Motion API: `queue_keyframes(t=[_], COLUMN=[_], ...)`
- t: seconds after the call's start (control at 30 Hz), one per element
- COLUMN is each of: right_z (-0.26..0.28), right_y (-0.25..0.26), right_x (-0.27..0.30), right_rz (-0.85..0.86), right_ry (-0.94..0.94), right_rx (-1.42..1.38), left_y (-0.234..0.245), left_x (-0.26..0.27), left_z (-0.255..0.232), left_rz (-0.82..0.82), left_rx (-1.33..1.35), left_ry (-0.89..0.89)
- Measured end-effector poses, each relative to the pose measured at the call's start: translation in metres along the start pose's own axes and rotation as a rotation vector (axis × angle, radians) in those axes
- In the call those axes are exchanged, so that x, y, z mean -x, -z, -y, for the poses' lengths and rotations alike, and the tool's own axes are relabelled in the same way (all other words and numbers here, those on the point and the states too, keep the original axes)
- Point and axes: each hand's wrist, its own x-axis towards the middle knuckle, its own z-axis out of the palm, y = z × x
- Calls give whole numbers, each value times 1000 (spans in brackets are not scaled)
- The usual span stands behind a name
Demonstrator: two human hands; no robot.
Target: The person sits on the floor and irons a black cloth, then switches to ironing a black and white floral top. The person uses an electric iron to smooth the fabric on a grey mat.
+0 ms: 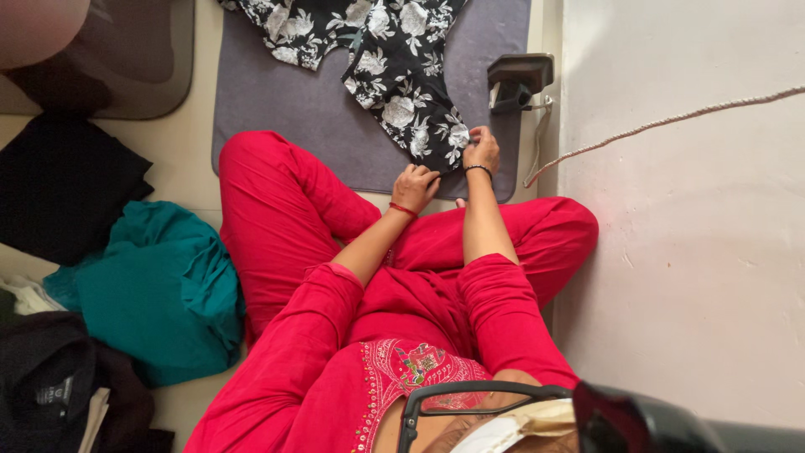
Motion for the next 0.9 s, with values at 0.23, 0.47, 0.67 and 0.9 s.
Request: queue_keyframes(t=[0.23, 0.47, 0.67, 0.9], right_z=[0, -17, -24, -11], right_y=[-2, -12, -21, -13], right_x=[1, -11, -27, -68], right_rz=[-79, -53, -183, -590], right_ry=[-204, -375, -530, -27], right_rx=[-35, -206, -354, -432], left_y=[16, 17, 25, 29], left_x=[-2, -2, -3, -6], left_z=[-10, -9, -14, -15], left_rz=[-17, 26, 71, 13], left_rx=[1, -151, -135, -29], left_ry=[-78, -213, -247, -165])
